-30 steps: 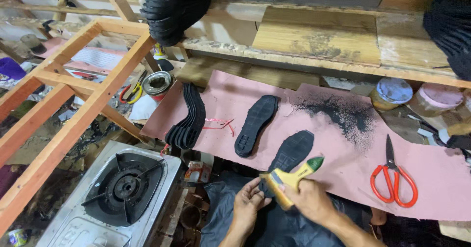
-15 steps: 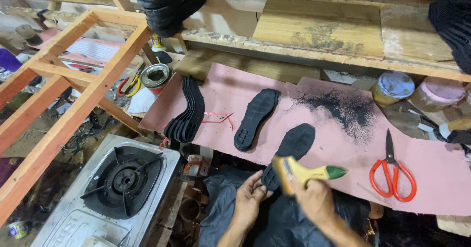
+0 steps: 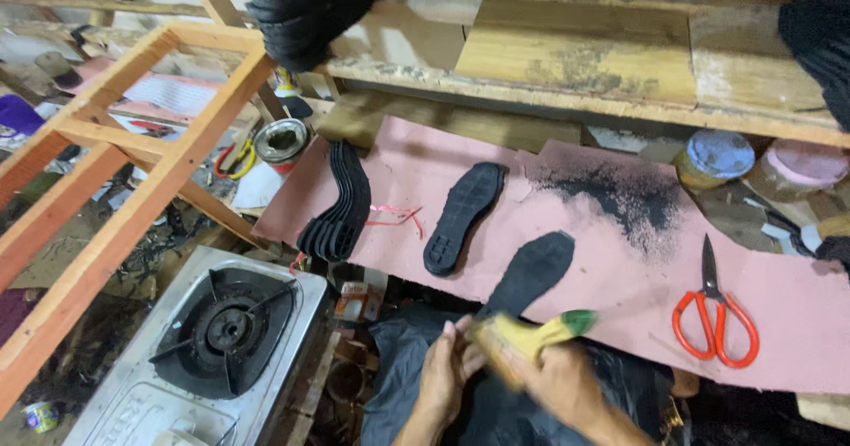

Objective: The person uses a brush to clean the surface of black shoe soles. They repeatedly pick up soles from a stack, brush them, and place them back down or on a nearby shelf.

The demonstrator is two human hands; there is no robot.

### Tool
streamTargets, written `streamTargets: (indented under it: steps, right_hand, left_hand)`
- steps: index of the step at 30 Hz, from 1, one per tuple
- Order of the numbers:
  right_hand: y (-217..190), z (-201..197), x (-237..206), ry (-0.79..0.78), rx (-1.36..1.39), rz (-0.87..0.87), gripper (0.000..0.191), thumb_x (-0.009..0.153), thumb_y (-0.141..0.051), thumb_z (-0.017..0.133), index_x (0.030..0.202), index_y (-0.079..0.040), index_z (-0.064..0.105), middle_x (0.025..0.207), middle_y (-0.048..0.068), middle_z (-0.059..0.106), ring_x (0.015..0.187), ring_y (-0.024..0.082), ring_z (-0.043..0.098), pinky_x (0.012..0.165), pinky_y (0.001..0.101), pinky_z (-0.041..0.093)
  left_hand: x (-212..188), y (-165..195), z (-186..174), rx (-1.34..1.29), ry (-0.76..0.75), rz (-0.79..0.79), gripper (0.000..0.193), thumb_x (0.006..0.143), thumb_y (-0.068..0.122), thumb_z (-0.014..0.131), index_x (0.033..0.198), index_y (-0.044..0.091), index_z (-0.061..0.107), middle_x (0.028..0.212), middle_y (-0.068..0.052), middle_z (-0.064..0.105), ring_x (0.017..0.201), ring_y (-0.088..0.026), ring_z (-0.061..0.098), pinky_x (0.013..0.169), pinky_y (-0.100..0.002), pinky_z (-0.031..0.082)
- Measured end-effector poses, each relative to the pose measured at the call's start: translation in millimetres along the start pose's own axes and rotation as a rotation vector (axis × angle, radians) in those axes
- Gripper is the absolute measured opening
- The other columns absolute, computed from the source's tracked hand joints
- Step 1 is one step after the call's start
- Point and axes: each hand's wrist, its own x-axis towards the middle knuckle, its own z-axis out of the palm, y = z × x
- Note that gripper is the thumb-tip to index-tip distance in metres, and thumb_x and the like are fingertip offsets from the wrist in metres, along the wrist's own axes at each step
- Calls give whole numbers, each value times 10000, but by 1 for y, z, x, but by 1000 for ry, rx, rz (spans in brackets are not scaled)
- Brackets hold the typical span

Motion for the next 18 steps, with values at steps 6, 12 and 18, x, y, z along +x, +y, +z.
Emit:
streamTargets:
  steps: [6,12,18]
  right_hand:
    - [-16,-7,3,-10,-271,-613,232,852,-192,718,980,-3,754,850,177,760,708,319,741,635,437,569]
    - [-27,-15,9,60,-83,-104,247,902,-248,688,956,-18,760,784,166,749,675,295,733,624,412,557]
    - [-7,-17,33,3,-135,-204,332,868,-327,723,850,3,756,665,156,721,563,271,704,553,405,534]
  left_hand:
    - [-3,14,8,-34,-11,-126,830,954,608,389,1507,-8,444,1382,-139,632,1168,-199,657,990,-352,507]
    - [-11,19,11,-127,-113,-50,823,990,600,382,1523,-27,393,1392,-211,619,1197,-272,649,1032,-415,502]
    - [-10,15,4,-102,-187,-29,668,958,388,534,1499,13,424,1347,-115,656,1164,-200,645,971,-364,540]
